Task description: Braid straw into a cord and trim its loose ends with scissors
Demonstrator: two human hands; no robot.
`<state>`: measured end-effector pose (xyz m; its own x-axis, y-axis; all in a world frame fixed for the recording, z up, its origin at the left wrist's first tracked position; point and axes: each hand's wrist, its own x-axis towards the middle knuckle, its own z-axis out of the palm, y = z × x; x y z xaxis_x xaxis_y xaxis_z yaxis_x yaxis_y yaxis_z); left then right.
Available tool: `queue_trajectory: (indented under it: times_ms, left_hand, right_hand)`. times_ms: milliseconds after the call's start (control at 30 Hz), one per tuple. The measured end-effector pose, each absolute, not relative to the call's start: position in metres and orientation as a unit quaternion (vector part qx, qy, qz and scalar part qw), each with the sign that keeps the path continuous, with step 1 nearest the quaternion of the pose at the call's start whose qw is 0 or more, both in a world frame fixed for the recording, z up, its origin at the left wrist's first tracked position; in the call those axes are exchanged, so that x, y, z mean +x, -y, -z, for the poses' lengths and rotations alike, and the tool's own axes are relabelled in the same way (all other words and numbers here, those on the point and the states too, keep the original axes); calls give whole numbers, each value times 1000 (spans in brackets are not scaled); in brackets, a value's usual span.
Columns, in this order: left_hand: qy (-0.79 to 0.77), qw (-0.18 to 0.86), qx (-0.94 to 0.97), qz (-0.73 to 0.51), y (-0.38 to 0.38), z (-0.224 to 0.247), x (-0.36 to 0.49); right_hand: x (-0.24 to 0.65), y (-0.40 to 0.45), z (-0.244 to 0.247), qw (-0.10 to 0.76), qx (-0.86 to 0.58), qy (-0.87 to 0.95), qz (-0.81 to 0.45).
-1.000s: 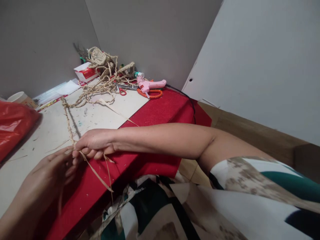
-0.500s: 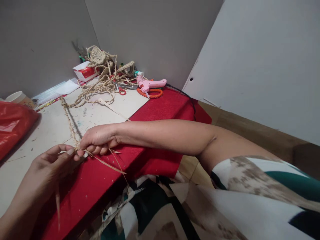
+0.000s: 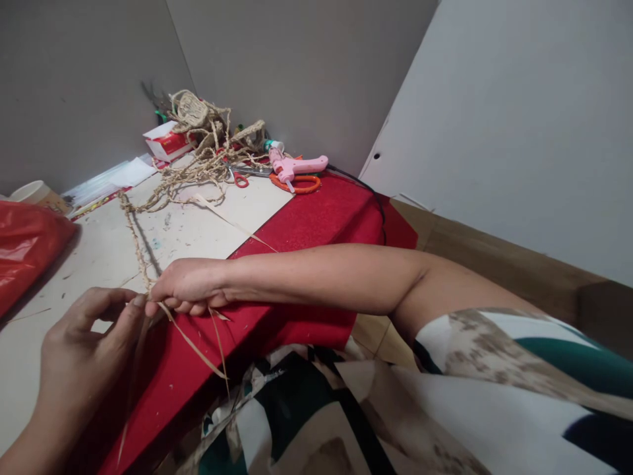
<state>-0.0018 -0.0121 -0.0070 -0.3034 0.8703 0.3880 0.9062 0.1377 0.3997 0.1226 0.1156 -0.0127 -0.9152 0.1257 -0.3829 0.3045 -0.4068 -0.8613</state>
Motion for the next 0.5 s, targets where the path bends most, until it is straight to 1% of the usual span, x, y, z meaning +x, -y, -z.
queue_trajectory:
  times_ms: [100, 200, 267, 367, 433, 500]
  left_hand:
    - [783, -38, -541, 304, 14, 4, -1]
    - [796, -125, -472, 358, 10, -1, -3]
    - [784, -211, -411, 414, 6, -3, -5]
    - [734, -373, -311, 474, 0, -1, -7]
    - [698, -461, -282, 470, -1, 3, -9]
    - [671, -518, -274, 454, -2, 7, -10]
  right_hand:
    - [123, -114, 13, 46, 202, -542, 814]
    - [123, -117, 15, 52, 190, -536, 821]
    - [122, -119, 17, 61, 173, -532, 827]
    - [120, -122, 18, 78, 154, -534, 828]
    - [119, -123, 17, 82, 155, -542, 822]
    - [118, -125, 14, 86, 159, -549, 816]
